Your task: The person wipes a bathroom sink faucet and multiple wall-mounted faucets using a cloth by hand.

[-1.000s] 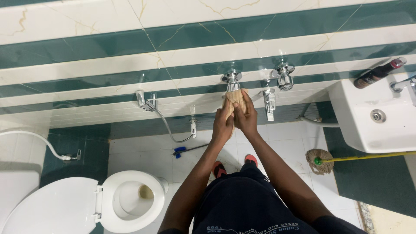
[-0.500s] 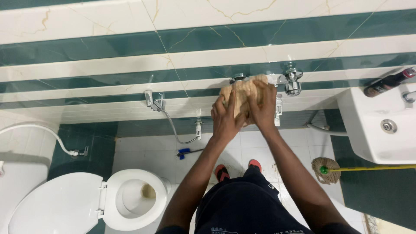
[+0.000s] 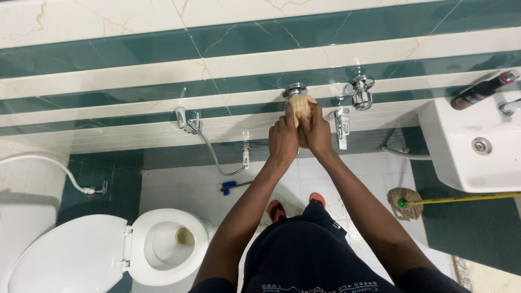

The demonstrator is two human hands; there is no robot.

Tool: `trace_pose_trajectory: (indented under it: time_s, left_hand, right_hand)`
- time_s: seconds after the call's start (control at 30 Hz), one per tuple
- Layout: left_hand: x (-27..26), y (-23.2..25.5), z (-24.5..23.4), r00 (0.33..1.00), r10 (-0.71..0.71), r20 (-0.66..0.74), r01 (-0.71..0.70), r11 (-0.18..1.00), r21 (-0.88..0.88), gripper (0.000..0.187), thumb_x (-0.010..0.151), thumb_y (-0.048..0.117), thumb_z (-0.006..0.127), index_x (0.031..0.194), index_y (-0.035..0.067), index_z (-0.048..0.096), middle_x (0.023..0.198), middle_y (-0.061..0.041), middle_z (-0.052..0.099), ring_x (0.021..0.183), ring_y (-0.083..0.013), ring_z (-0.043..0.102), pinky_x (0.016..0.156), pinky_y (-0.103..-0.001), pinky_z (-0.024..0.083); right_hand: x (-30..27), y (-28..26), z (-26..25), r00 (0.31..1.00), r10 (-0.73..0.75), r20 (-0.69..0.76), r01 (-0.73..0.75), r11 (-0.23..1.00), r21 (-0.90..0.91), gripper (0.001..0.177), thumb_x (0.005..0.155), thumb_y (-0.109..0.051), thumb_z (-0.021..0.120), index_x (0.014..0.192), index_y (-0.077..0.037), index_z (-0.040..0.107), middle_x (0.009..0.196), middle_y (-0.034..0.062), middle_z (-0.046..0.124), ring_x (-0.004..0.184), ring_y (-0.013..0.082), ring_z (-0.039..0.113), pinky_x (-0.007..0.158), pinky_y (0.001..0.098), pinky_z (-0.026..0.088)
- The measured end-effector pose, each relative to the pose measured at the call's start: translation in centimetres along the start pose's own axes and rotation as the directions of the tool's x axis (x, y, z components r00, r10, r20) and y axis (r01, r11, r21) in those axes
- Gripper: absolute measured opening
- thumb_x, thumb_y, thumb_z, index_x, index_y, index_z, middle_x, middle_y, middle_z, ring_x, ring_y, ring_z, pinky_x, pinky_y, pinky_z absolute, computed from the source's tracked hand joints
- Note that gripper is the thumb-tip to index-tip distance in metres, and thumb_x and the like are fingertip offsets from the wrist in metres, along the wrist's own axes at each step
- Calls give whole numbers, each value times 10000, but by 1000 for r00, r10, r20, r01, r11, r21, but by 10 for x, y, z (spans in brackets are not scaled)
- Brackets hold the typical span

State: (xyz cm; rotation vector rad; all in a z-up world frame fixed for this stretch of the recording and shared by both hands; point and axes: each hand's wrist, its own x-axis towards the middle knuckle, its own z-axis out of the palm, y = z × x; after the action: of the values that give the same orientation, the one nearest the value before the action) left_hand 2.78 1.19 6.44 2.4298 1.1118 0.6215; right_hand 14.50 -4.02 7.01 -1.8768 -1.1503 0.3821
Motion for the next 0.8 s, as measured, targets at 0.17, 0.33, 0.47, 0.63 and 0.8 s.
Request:
trace_pose_trajectory:
  time_s: [0.17, 0.33, 0.47, 0.63, 0.8]
  left_hand:
    - [7, 2, -25, 990, 40, 136, -51, 996, 77, 783, 964, 88, 614, 1621, -14, 198, 1189, -317, 606, 959, -398, 678, 800, -514, 543]
    - [44, -4, -3, 994, 103, 29, -101, 994, -48, 825, 889, 146, 702, 1515, -60, 206, 1210, -400, 541, 959, -464, 652, 793, -556, 542]
    - [8, -12, 0, 965, 186, -185, -196, 980, -33, 719, 995, 81, 633, 1605, 45, 255, 1343, -365, 551, 1036, -434, 685, 857, -511, 574]
    - [26, -2, -13, 998, 32, 62, -32, 999, 11, 770, 898, 144, 682, 1551, 82, 278, 1071, -307, 638, 832, -426, 707, 679, -524, 558]
    - [38, -7, -6, 992, 34, 118, -32, 999, -23, 626, 978, 177, 640, 1466, -27, 304, 1037, -291, 650, 841, -413, 716, 658, -503, 583]
  right_hand:
    - [21, 24, -6, 997, 41, 61, -48, 992, 115, 540, 1046, -502, 486, 1353, -62, 431, 950, 257, 713, 832, 404, 746, 664, 430, 591]
    - [56, 16, 2, 989, 108, 102, -109, 994, -2, 543, 1100, -513, 502, 1372, -49, 426, 997, 306, 711, 898, 428, 734, 767, 458, 572]
    - [0, -9, -3, 988, 140, 69, -148, 979, 136, 494, 1094, -468, 413, 1413, -90, 430, 944, 274, 738, 804, 397, 754, 694, 464, 572]
    - [8, -31, -8, 975, 192, 110, -199, 978, 58, 538, 1048, -393, 401, 1506, -119, 330, 930, 275, 721, 793, 416, 732, 707, 479, 559]
    - [10, -28, -2, 992, -123, 9, 122, 964, -237, 444, 1098, -301, 482, 1503, -120, 457, 1259, 304, 594, 1061, 479, 624, 880, 523, 536]
